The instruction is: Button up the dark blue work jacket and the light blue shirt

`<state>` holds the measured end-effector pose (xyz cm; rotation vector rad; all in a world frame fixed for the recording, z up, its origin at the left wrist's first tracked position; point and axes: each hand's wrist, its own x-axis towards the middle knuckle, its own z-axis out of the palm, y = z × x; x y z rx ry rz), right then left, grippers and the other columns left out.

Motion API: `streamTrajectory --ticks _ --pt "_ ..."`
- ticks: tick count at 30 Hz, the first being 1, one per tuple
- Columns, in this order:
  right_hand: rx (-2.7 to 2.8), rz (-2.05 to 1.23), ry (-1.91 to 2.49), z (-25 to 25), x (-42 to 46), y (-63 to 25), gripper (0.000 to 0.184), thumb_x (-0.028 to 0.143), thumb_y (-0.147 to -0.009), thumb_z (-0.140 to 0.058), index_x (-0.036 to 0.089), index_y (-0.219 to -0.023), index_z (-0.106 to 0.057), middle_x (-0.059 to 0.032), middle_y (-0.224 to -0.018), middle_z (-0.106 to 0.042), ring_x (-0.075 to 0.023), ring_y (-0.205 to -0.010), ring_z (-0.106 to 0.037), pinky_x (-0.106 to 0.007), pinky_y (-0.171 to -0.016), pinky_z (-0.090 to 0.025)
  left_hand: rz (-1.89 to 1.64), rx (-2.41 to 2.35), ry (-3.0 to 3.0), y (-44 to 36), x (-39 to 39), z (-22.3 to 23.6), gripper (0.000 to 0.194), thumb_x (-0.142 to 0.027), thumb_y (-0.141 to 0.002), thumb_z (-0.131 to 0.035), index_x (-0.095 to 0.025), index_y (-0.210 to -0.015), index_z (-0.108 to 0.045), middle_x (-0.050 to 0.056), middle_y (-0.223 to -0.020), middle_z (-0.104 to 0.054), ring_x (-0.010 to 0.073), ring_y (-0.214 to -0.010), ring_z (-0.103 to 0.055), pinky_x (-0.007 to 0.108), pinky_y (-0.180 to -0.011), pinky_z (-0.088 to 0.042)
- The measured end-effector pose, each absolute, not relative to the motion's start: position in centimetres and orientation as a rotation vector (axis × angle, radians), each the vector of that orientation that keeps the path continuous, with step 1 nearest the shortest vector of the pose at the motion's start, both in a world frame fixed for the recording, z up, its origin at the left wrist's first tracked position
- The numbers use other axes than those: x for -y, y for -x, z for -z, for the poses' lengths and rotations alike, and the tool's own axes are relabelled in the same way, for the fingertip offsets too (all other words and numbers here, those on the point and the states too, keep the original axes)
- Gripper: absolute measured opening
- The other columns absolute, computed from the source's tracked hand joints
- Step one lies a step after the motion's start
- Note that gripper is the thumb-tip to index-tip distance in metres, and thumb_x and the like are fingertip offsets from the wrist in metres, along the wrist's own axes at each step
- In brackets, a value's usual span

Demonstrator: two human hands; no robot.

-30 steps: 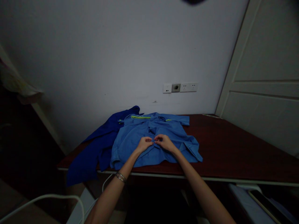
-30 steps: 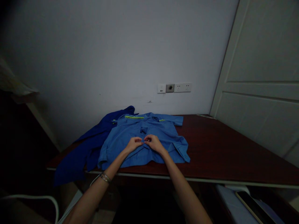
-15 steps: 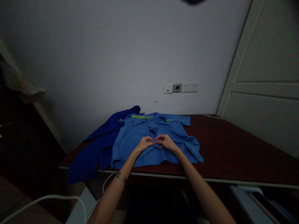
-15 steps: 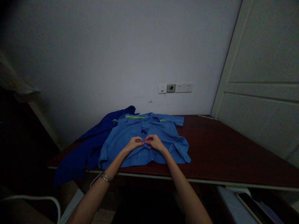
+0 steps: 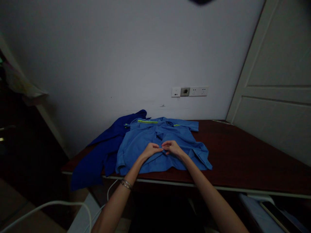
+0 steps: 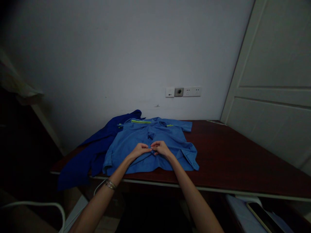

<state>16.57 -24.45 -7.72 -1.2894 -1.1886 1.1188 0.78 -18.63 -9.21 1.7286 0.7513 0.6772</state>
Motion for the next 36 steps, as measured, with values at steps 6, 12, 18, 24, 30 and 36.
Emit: streamTrajectory --ticks 6,12,18,24,30,36 --pt "1.232 -1.029 1.285 7.7 24.3 -16.1 0.017 0.02 -0.054 -0.062 0.013 -0.069 -0.062 0.0015 -0.057 -0.056 -0.0079 -0.047 -0.048 -0.018 -0.037 -0.042 -0.728 -0.745 -1.697 -0.8 18.9 8.9 0.037 -0.046 -0.054 -0.068 -0.012 -0.057 -0.056 -0.006 -0.049 -0.04 0.0056 -0.048 -0.032 0.02 -0.047 -0.022" --pt "1.267 -0.965 1.259 7.5 24.4 -15.7 0.019 0.025 -0.055 -0.062 0.014 -0.071 -0.061 0.0004 -0.06 -0.056 -0.0091 -0.047 -0.047 -0.019 -0.036 -0.039 -0.733 -0.758 -1.698 -0.4 19.0 8.5 0.035 -0.044 -0.054 -0.068 -0.012 -0.058 -0.055 -0.007 -0.048 -0.038 0.0057 -0.048 -0.031 0.02 -0.047 -0.021" --pt "1.34 -0.859 1.205 7.8 24.5 -15.2 0.021 0.031 -0.06 -0.061 0.016 -0.074 -0.058 0.0029 -0.058 -0.051 -0.008 -0.044 -0.044 -0.019 -0.034 -0.038 -0.735 -0.785 -1.649 -0.1 19.1 8.0 0.028 -0.035 -0.055 -0.067 -0.012 -0.064 -0.055 -0.008 -0.05 -0.04 0.0055 -0.048 -0.033 0.019 -0.047 -0.023" --pt "1.471 -0.677 1.196 8.0 25.0 -14.7 0.019 0.033 -0.07 -0.055 0.016 -0.077 -0.057 0.0018 -0.063 -0.049 -0.0078 -0.042 -0.044 -0.02 -0.034 -0.038 -0.661 -0.735 -1.683 0.2 18.8 8.0 0.025 -0.036 -0.059 -0.064 -0.013 -0.06 -0.053 -0.009 -0.043 -0.035 0.0042 -0.04 -0.027 0.02 -0.041 -0.016" --pt "1.598 -0.347 1.193 7.7 25.5 -14.6 0.013 0.025 -0.075 -0.05 0.016 -0.078 -0.059 -0.003 -0.073 -0.056 -0.0139 -0.066 -0.053 -0.024 -0.054 -0.046 -0.648 -0.748 -1.657 0.5 18.9 7.5 0.031 -0.042 -0.058 -0.065 -0.013 -0.063 -0.056 -0.008 -0.042 -0.038 0.0044 -0.038 -0.032 0.019 -0.04 -0.02" --pt "1.694 -0.371 1.242 7.5 25.6 -15.1 0.016 0.024 -0.077 -0.049 0.016 -0.082 -0.063 -0.0039 -0.076 -0.058 -0.0141 -0.066 -0.055 -0.023 -0.051 -0.044 -0.643 -0.718 -1.587 0.8 19.1 7.3 0.031 -0.044 -0.062 -0.062 -0.013 -0.062 -0.056 -0.007 -0.042 -0.039 0.0037 -0.036 -0.03 0.019 -0.038 -0.017"
